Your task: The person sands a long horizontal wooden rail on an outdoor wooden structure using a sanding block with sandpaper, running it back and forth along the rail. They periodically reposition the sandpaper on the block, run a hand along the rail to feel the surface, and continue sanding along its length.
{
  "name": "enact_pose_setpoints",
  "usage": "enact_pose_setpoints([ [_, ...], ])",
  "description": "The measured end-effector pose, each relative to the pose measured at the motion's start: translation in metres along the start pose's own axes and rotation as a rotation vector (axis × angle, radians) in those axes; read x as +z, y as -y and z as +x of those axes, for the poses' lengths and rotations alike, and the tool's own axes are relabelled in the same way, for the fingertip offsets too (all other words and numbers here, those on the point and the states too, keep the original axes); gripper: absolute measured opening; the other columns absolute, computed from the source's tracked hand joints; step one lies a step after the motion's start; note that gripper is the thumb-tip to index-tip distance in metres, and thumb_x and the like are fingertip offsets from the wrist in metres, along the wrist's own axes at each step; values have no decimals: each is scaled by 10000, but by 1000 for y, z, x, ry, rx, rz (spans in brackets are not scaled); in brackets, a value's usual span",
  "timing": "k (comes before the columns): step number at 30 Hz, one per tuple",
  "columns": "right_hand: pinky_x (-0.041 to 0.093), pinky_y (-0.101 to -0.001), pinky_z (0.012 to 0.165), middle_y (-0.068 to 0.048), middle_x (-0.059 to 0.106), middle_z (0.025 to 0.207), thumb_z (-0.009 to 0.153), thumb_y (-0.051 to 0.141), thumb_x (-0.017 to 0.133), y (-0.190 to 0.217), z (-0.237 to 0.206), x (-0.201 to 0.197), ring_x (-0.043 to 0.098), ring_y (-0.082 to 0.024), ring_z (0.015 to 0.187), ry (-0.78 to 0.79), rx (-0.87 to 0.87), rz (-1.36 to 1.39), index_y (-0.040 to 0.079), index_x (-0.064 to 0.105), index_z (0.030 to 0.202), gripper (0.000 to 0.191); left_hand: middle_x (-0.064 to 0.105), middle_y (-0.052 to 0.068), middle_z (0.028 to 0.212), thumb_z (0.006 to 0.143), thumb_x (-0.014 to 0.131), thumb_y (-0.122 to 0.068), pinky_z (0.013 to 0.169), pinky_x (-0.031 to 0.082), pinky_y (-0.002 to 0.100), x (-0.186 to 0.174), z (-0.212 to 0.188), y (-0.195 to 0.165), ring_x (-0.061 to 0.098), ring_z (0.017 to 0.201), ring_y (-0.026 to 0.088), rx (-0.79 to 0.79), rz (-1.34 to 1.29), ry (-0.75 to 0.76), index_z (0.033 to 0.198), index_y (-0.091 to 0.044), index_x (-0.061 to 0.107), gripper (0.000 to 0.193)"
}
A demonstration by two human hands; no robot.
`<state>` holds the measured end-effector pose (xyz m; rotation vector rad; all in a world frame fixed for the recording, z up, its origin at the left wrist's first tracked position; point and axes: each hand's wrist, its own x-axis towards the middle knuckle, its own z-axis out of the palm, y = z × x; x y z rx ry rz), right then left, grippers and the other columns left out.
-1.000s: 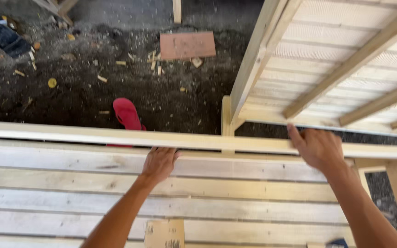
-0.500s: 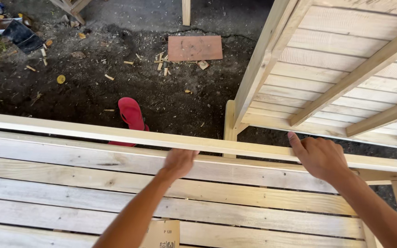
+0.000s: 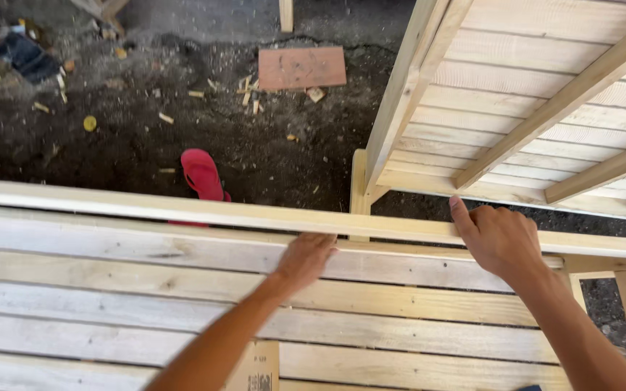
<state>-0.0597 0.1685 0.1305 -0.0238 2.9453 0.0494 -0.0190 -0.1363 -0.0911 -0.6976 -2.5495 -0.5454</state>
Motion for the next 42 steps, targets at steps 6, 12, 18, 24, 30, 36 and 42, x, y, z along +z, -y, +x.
enact_pose_setpoints([
  [6,546,-499,822,-175,736,704,1066,644,200,-2,1,6,717,-390,776,-10,24,-9,138,804,718,861,743,199,942,1069,407,-114,605,627,396,-15,0,-10,723,664,287,-729,-377,629,1258,-77,696,348],
  [12,550,-520,802,-159,749,731,1058,632,205,-1,1,8,724,-388,797,-21,18,18,164,809,749,824,755,186,1043,1038,485,-177,817,613,414,-10,1,-12,739,899,286,52,-142,-42,1154,5,708,310],
  [18,543,-535,813,-174,748,751,1037,632,243,-1,1,5,711,-411,826,-91,-3,59,180,811,779,771,740,134,937,1059,472,-161,905,585,413,-21,-1,-12,717,871,246,-434,-36,496,1010,-57,711,265],
  [24,552,-525,835,-184,759,763,1062,617,219,1,0,6,719,-415,826,-42,20,43,157,806,756,806,761,134,1084,1059,487,-243,946,562,433,-26,-6,-1,737,972,251,-262,-33,263,1112,-63,732,309],
  [30,541,-543,840,-179,766,774,1072,582,217,0,4,7,714,-419,843,-28,10,55,141,811,748,808,736,173,1196,1081,480,-183,960,585,454,-3,-18,12,743,1049,312,-299,-119,251,1261,-52,662,288],
  [36,550,-538,820,-200,755,786,1070,593,247,0,5,9,717,-423,829,-82,9,16,154,803,824,750,727,171,1223,1084,441,-255,971,579,427,-32,-19,29,724,1086,319,-406,-114,396,1317,-79,643,355],
  [42,566,-527,822,-175,766,752,1090,593,222,1,2,8,734,-401,812,10,39,-7,120,797,714,834,745,188,1114,1075,461,-282,830,606,458,-45,-30,16,728,1003,338,-389,-49,161,1206,-33,676,354],
])
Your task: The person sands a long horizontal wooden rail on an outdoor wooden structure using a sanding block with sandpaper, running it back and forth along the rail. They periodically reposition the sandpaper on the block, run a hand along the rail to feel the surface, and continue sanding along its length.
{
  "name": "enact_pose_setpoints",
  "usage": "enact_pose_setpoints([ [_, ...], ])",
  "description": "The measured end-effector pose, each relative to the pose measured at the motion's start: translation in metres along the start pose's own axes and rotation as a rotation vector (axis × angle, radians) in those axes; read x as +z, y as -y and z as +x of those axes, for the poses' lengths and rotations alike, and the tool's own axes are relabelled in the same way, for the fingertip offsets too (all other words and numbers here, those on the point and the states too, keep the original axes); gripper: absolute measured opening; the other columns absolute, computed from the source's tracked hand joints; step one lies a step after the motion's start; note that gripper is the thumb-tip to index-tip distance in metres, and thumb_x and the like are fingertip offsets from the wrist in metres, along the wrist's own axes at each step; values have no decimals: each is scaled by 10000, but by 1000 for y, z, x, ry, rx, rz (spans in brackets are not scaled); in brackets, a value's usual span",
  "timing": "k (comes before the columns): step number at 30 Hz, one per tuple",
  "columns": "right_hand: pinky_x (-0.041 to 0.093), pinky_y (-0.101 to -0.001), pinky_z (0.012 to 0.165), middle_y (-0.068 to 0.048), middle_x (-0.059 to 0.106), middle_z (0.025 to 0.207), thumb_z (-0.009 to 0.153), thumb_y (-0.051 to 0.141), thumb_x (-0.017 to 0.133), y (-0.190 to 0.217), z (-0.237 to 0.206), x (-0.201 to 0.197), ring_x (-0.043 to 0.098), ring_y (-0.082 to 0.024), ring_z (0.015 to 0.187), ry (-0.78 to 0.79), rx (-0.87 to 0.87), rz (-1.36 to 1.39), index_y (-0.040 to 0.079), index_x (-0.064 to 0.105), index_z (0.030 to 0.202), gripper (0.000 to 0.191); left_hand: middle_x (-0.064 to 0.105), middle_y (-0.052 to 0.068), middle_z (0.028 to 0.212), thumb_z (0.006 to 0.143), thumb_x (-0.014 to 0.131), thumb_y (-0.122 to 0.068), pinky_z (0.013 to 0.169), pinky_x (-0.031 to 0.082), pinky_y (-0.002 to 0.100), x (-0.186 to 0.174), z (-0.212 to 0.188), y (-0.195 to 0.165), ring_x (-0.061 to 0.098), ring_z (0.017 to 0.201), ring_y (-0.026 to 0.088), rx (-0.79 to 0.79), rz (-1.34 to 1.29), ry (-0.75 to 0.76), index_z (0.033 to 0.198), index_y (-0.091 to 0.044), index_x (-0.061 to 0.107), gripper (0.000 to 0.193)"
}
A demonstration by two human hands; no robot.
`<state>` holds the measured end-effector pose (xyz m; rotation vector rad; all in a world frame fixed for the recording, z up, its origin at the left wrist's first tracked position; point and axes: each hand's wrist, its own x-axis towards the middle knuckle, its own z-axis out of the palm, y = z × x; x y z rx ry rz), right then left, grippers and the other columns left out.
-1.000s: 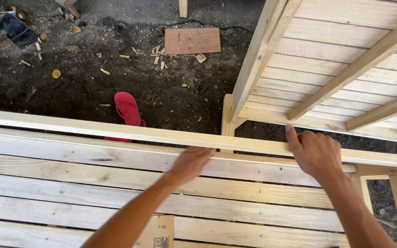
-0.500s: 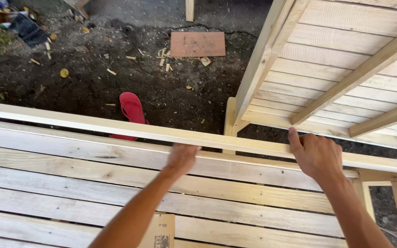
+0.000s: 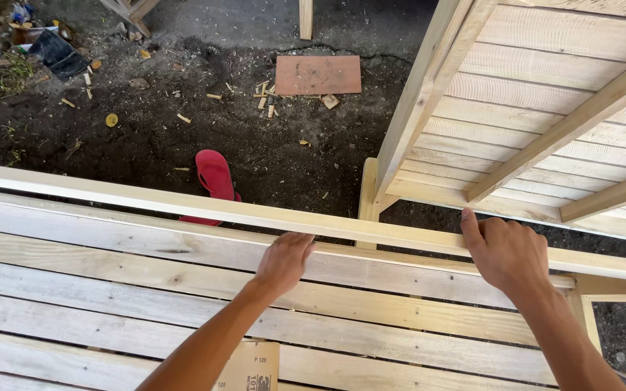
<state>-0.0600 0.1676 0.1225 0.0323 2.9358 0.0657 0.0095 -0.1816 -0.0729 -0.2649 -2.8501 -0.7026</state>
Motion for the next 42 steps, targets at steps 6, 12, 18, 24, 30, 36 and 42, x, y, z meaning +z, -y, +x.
enact_pose_setpoints([
  [6,546,-532,818,-186,741,746,1060,597,264,1,-1,0,711,-421,799,-105,-43,38,160,792,709,770,742,177,1074,1056,512,-245,912,573,467,15,-10,18,691,1056,348,-190,58,69,1138,-56,719,292],
  [12,555,-535,816,-184,762,745,1070,587,248,-1,0,3,724,-410,802,-43,1,40,145,801,707,796,738,168,1095,989,553,-160,922,547,495,6,-14,27,694,1047,333,77,-23,-234,1095,-48,743,244],
  [18,550,-531,792,-204,744,759,1071,591,272,-2,2,4,715,-414,779,-127,-48,28,164,798,760,745,729,126,1102,970,552,-189,966,525,469,5,-10,44,672,1079,323,-246,104,120,1062,-126,755,232],
  [24,561,-533,798,-187,765,757,1081,589,246,-5,5,6,729,-410,793,-56,2,36,135,796,724,798,706,160,1208,986,541,-150,966,523,445,14,-25,54,665,1119,339,11,-58,-154,1156,-53,741,280],
  [30,555,-534,804,-183,764,783,1080,590,263,-5,4,7,727,-416,819,-108,7,-2,151,803,740,775,732,112,1153,976,571,-189,1098,456,467,3,-16,55,659,1160,302,-246,255,-35,1011,-115,756,202],
  [36,550,-542,854,-187,777,830,1070,592,273,-6,8,5,727,-421,879,-61,34,25,151,827,804,757,728,153,1177,941,621,-157,985,490,466,11,-20,29,653,1107,338,31,-93,-211,1093,-40,716,214],
  [42,521,-544,933,-216,782,934,1056,611,238,-11,14,3,705,-430,996,2,29,59,134,825,981,760,763,94,1069,948,600,-182,1070,466,507,-33,-22,90,703,1057,267,-298,219,-292,940,-171,770,171],
])
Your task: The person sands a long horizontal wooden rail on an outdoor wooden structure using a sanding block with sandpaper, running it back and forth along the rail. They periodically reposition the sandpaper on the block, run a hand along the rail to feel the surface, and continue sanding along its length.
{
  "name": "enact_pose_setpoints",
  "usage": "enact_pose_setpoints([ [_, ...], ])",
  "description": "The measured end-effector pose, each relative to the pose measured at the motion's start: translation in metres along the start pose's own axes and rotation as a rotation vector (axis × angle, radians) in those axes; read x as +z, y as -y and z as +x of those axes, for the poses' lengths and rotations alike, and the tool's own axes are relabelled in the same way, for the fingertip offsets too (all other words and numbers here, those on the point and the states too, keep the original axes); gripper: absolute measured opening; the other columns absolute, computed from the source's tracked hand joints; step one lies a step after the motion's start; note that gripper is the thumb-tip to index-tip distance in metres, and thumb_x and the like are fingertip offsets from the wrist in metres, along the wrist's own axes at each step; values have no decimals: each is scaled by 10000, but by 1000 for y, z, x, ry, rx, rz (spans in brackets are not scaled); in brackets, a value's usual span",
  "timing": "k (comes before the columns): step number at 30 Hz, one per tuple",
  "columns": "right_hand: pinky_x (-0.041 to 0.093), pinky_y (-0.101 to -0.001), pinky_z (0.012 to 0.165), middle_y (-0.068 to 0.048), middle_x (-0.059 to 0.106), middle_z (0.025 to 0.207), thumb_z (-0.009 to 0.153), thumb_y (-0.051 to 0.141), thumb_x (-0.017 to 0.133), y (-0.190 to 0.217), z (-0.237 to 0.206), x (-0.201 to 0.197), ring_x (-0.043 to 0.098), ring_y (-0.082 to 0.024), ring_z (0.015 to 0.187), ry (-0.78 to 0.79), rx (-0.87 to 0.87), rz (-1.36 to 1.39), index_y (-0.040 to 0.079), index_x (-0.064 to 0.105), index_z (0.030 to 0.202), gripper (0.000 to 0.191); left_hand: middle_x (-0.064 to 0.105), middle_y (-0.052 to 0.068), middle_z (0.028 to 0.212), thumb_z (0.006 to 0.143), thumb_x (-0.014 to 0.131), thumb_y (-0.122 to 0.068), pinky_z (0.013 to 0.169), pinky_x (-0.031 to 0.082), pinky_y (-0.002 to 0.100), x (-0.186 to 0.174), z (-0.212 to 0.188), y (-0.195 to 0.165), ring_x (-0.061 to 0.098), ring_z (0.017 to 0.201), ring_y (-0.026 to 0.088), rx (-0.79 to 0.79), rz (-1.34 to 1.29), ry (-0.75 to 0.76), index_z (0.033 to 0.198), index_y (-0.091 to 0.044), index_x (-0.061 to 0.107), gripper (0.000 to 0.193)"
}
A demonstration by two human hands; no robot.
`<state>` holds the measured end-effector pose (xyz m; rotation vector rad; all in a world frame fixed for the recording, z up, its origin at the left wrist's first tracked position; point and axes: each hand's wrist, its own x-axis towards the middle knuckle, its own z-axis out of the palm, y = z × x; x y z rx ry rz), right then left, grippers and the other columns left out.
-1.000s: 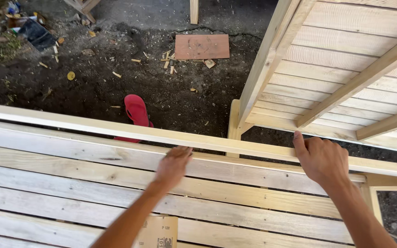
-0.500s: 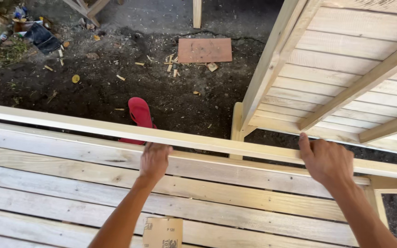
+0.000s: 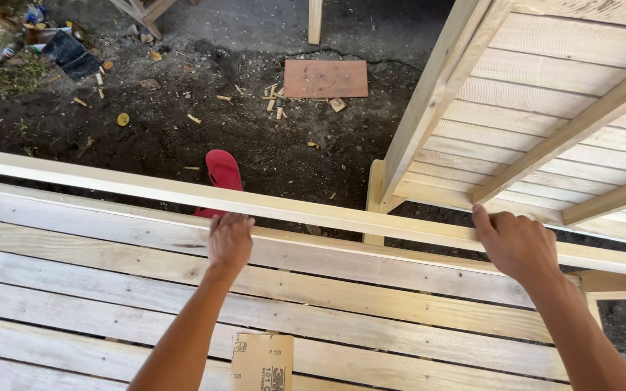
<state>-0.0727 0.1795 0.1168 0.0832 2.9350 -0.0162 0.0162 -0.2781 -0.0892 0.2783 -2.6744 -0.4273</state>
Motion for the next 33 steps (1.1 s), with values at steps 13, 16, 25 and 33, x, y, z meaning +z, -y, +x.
enact_pose_setpoints([
  [13,486,-521,1044,-204,781,809,962,790,278,54,32,-21,713,-307,903,491,19,86,-33,786,909,968,756,85,1088,1056,466,-310,851,604,346,13,-15,-93,732,1010,222,441,-66,-204,1110,-87,705,332],
  [16,457,-539,1050,-179,767,806,940,790,356,52,28,-22,637,-290,933,416,29,103,11,719,953,859,746,107,1091,910,522,-197,1013,502,427,3,-12,-49,693,1064,255,202,325,167,1131,-103,727,315],
  [25,483,-490,1086,-172,787,744,960,689,384,58,32,-22,772,-312,860,552,29,127,40,807,957,775,694,175,1177,1064,453,-343,994,471,468,14,13,-65,628,1128,355,-121,212,425,1114,-85,721,375],
  [33,383,-528,1094,-125,654,1035,936,712,499,41,45,-8,550,-344,1191,413,24,108,54,740,1158,734,715,140,1231,987,542,-237,1088,466,426,5,-14,-68,650,1186,261,72,132,78,1132,-74,732,289],
])
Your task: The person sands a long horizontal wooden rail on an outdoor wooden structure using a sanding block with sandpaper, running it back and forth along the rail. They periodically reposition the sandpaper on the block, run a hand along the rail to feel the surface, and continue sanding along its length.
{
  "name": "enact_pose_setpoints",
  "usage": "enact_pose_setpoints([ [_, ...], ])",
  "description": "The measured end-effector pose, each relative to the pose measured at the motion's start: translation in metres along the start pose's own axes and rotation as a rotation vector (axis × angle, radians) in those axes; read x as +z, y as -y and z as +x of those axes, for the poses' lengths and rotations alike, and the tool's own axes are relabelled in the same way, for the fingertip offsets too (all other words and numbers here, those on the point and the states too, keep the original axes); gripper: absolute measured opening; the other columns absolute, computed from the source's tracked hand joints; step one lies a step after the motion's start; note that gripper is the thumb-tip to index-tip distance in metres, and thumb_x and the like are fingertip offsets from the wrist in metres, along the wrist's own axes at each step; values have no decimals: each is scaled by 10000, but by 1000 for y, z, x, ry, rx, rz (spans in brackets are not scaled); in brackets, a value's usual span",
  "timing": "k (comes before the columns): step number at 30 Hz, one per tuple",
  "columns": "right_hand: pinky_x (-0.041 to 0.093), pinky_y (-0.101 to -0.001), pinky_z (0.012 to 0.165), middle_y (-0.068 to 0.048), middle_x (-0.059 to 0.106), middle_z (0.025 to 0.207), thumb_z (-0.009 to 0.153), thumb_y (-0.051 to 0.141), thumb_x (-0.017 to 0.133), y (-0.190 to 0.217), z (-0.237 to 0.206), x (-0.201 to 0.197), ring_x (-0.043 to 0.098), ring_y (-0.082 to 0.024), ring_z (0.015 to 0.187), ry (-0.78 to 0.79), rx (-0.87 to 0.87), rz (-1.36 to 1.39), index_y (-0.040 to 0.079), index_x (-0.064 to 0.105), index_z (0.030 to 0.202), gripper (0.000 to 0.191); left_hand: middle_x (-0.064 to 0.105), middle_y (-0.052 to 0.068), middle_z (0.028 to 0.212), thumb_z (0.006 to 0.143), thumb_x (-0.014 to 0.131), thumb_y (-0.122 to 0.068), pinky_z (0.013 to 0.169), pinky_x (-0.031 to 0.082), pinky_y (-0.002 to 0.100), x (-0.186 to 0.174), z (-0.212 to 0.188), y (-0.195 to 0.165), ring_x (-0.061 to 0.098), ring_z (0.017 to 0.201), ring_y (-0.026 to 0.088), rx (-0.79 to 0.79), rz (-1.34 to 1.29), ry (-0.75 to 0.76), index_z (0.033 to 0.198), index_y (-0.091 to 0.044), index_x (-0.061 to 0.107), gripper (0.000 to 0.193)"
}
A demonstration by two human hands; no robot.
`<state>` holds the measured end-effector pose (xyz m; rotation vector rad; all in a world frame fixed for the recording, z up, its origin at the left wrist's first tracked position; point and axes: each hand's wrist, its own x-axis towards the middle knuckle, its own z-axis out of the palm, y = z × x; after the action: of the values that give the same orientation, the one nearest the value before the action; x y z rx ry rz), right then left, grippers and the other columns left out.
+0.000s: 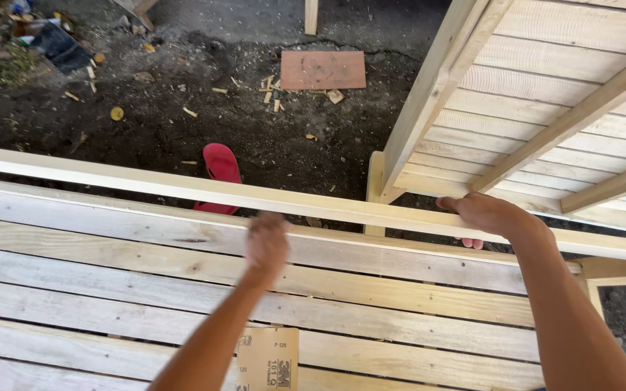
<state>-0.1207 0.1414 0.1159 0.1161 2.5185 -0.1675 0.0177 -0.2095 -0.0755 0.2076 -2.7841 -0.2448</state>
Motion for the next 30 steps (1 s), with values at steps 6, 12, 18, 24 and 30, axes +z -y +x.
enact_pose_setpoints([
  [6,514,-502,1071,-296,730,1139,1014,699,417,-10,17,6,665,-446,1147,232,26,63,-42,771,1167,836,731,163,1094,1020,525,-187,920,546,455,1,40,0,703,1044,291,-269,0,532,1119,-107,727,239],
  [12,387,-510,1153,-153,661,1178,976,674,475,-9,11,7,567,-379,1305,23,44,-34,50,752,1271,744,689,207,944,1090,448,-283,745,567,422,10,-2,-33,696,890,326,59,-100,169,1040,34,699,408],
  [18,566,-461,991,-131,816,957,1020,615,363,1,3,0,781,-337,987,200,-110,-119,306,711,1371,584,704,228,1026,1041,512,-266,861,536,461,9,22,-14,683,970,345,-160,-59,239,1035,-25,729,325],
  [24,507,-452,973,-197,823,858,1074,558,440,-7,15,3,738,-348,992,-106,-48,-69,-21,783,985,679,707,215,1144,1009,461,-177,942,548,465,13,8,-69,688,1065,341,139,-183,148,1078,-16,717,310],
  [30,534,-489,962,-108,684,965,1064,464,415,-7,40,-1,695,-379,1078,-144,-417,-271,58,749,1175,537,722,242,855,1092,442,-339,792,560,527,-34,-2,-85,703,825,396,168,-357,626,906,-13,689,449],
])
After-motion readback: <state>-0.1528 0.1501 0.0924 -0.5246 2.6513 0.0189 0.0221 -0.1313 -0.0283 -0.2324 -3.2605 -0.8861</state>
